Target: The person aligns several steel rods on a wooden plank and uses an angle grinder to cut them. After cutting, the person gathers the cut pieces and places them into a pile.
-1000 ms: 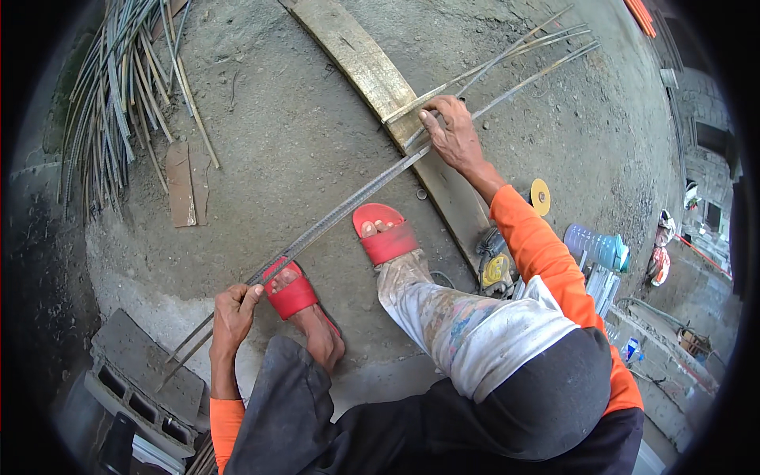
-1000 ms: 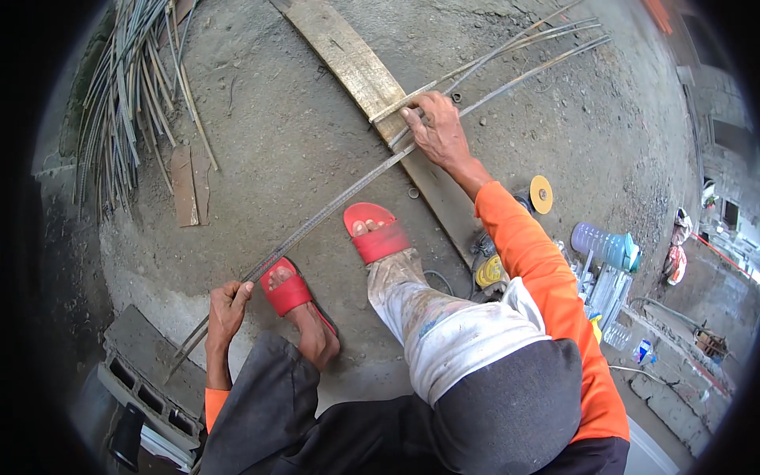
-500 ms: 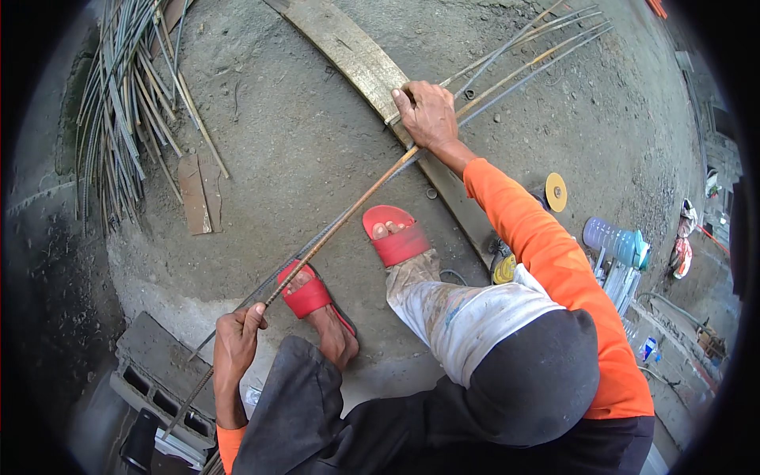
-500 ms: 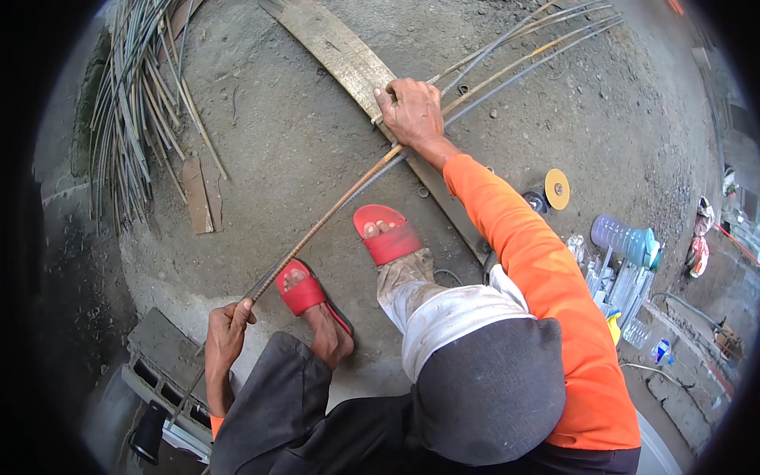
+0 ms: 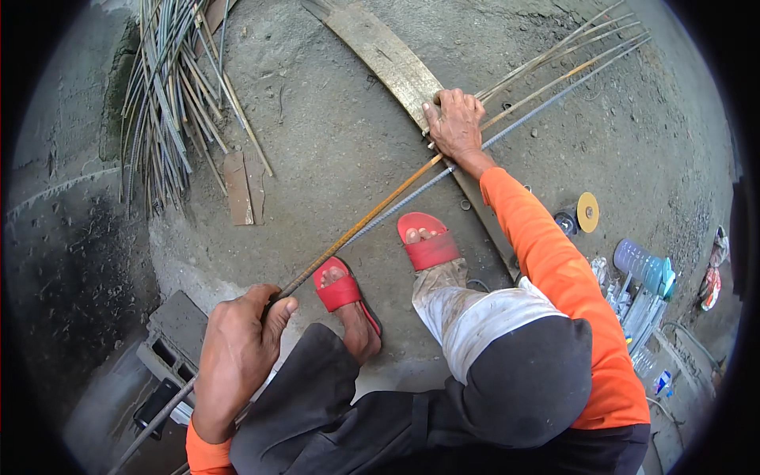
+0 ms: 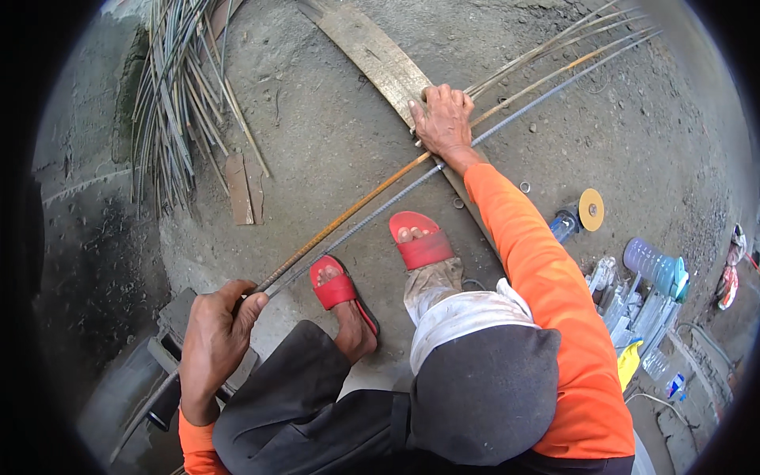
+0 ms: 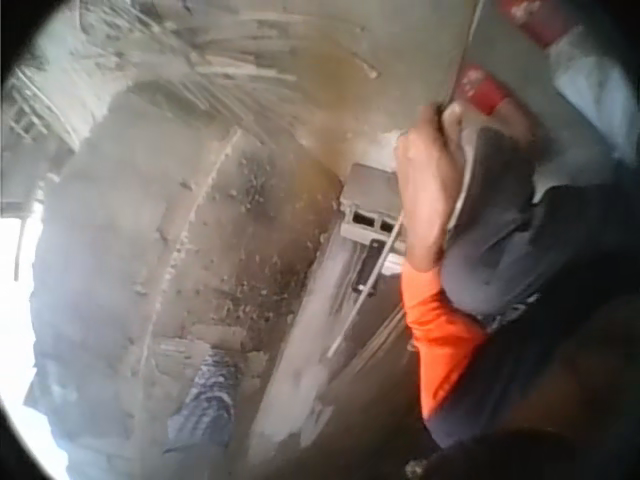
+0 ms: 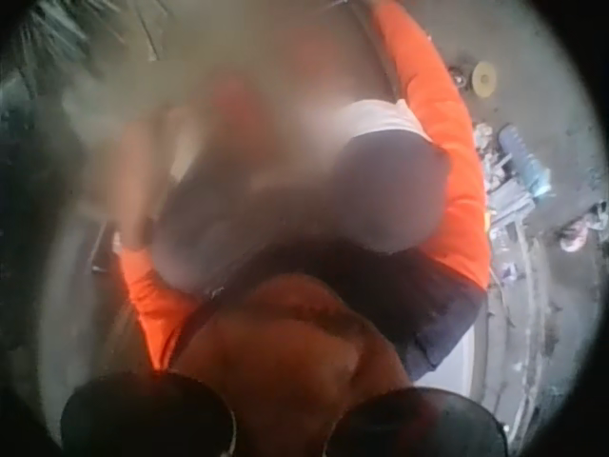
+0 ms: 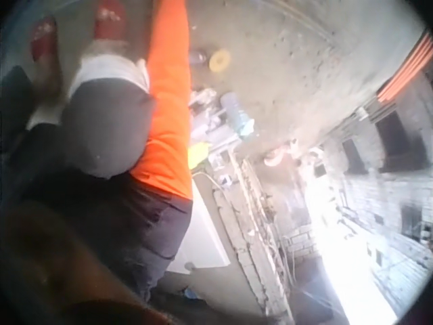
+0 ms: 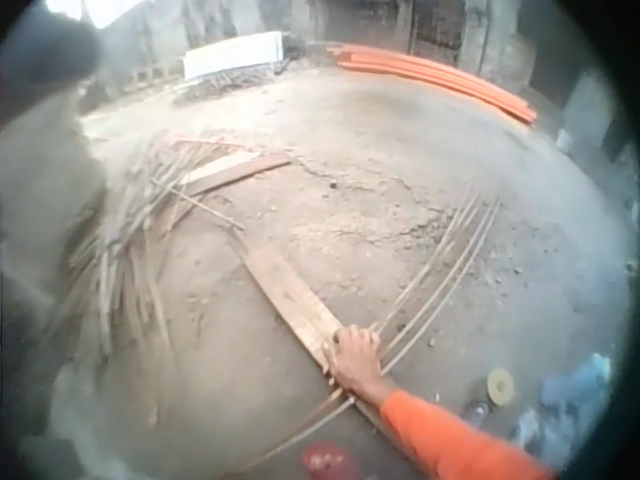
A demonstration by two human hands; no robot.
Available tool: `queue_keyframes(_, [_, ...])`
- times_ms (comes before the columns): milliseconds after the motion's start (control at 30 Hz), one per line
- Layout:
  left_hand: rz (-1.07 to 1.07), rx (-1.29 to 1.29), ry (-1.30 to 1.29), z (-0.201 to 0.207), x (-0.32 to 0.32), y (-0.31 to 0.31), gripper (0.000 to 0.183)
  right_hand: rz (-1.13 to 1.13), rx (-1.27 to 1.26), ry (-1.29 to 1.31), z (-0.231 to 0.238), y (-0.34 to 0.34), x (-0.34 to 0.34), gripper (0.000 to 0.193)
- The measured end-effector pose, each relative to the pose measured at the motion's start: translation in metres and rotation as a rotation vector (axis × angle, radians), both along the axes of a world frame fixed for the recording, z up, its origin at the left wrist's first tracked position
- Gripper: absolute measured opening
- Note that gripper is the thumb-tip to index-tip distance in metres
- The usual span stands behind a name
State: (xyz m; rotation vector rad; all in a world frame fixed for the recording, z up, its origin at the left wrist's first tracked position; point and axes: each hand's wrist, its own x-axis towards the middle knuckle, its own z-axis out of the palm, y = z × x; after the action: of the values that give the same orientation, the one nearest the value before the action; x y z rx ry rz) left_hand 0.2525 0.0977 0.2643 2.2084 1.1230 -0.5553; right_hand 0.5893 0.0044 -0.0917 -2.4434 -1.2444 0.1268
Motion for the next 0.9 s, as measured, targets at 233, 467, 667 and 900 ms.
queue_keyframes(233, [0.140, 0.051, -0.061, -0.174, -0.123, -0.001, 0.042, 0.017, -0.011, 0.016, 0.006, 0.004, 0.001, 0.038])
queue_keyframes(467, [0.194, -0.043, -0.018, -0.190, -0.124, 0.025, 0.053, -0.006, -0.058, 0.014, 0.009, 0.006, -0.001, 0.043])
queue_keyframes(667, [-0.018, 0.268, 0.094, -0.041, -0.028, 0.025, 0.050, 0.013, -0.019, 0.035, 0.003, 0.002, -0.010, 0.042])
queue_keyframes(900, [-0.208, 0.505, 0.041, -0.007, 0.027, 0.032, 0.042, 0.009, -0.007, 0.041, 0.003, 0.000, 0.000, 0.041])
